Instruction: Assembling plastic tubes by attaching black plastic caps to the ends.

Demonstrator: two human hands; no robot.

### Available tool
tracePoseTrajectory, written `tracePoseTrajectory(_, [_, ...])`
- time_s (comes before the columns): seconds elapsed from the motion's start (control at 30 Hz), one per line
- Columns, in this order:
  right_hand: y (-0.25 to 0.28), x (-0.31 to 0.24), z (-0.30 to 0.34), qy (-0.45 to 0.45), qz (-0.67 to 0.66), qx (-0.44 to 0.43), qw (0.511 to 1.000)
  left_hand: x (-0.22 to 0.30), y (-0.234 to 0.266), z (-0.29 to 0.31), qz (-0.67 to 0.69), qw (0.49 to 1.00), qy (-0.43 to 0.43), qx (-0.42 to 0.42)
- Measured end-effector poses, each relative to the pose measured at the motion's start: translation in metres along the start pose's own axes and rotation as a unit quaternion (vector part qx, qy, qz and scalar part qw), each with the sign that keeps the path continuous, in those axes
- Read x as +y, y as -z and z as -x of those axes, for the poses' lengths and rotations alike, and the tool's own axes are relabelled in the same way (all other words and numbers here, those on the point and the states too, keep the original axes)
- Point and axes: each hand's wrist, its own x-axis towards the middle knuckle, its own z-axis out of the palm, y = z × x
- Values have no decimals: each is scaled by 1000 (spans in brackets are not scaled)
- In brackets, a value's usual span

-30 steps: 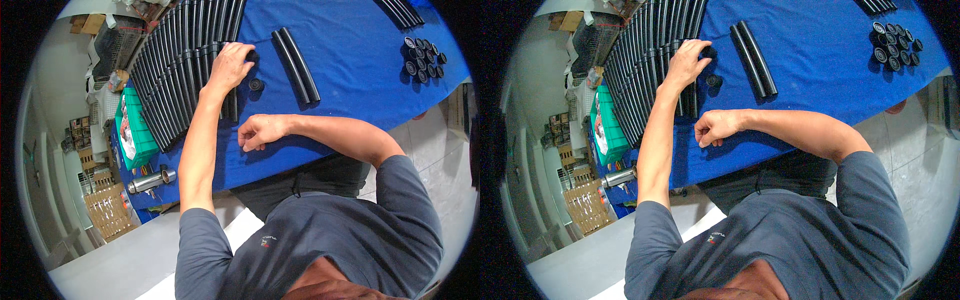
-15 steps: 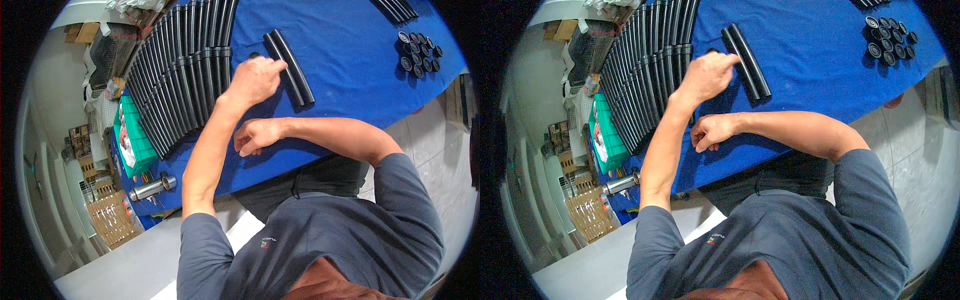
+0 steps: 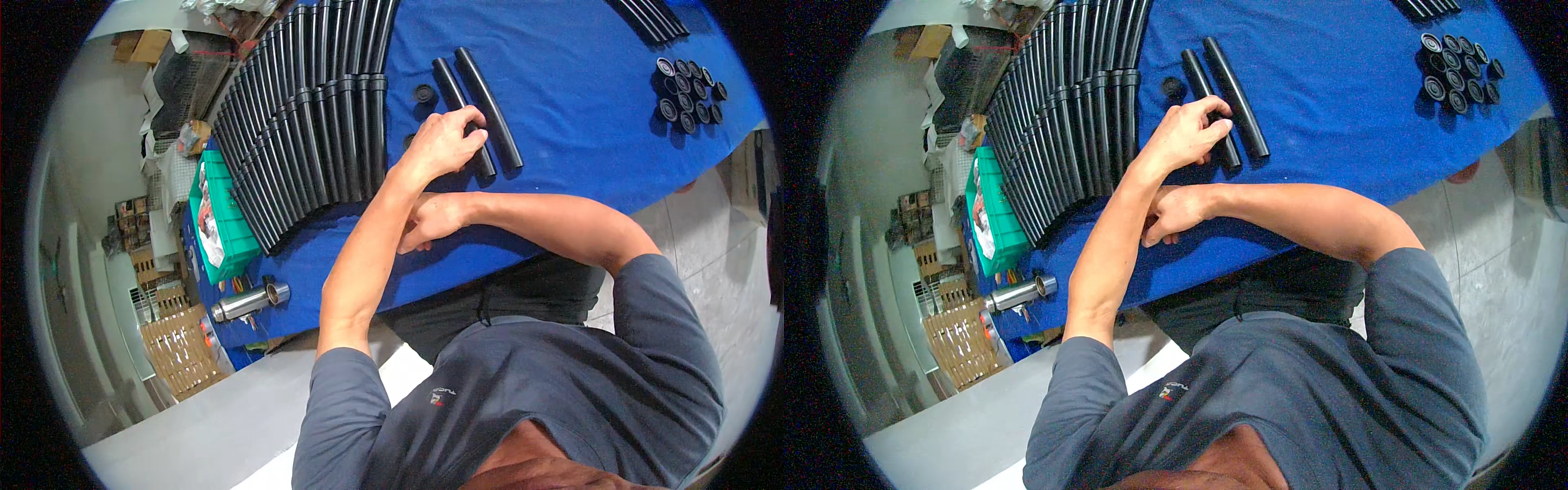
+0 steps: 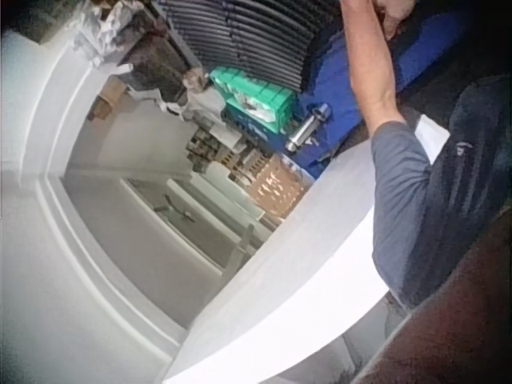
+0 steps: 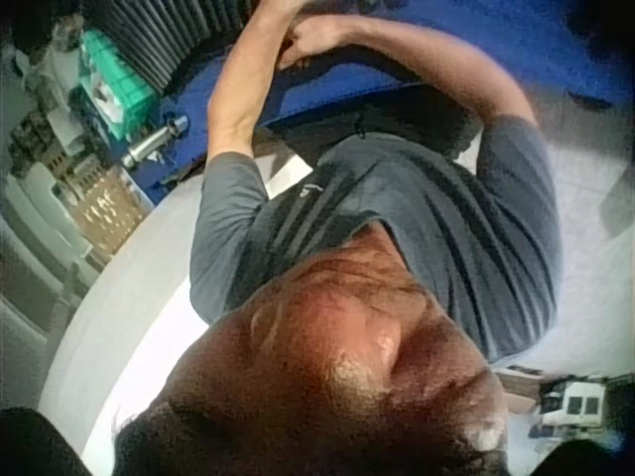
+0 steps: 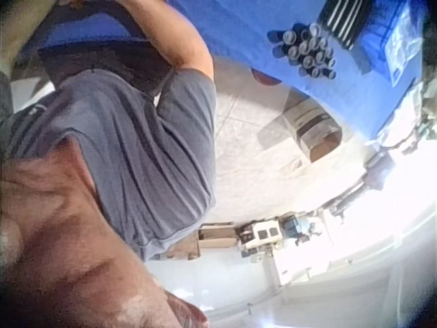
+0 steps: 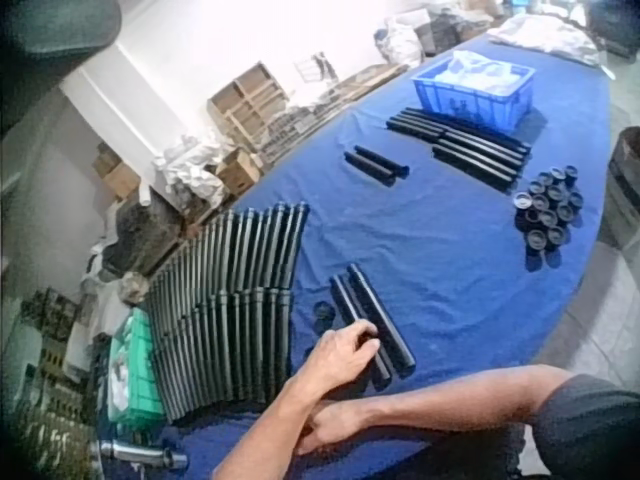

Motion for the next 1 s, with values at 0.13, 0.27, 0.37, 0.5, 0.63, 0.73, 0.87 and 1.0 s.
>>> tracePoseTrajectory(0.13, [-5,4,-5,25,-14,-8,1000,2,6,15,4,996,-38,77])
tracePoseTrajectory(0.27, [-1,5,1,21,-12,7,1000,26,19,50,35,966,-56,249])
tracePoseTrajectory(0.37, [-4,21,-4,37,-18,19,999,26,29,105,27,950,-10,310])
tracePoseTrajectory(0.5, [-7,16,1,44,-50,26,997,5,11,172,165,918,147,328])
tracePoseTrajectory(0.63, [-13,6,1,30,-44,21,998,-21,-13,208,235,877,263,326])
tracePoseTrajectory(0.73, [-12,-4,5,12,-15,6,1000,-21,-23,217,252,857,309,326])
tracePoseTrajectory(0.87, [-11,-3,6,31,2,5,999,-24,-25,220,231,872,316,295])
tracePoseTrajectory(1.0, [-13,-6,6,17,-1,4,1000,-25,-26,222,253,871,316,278])
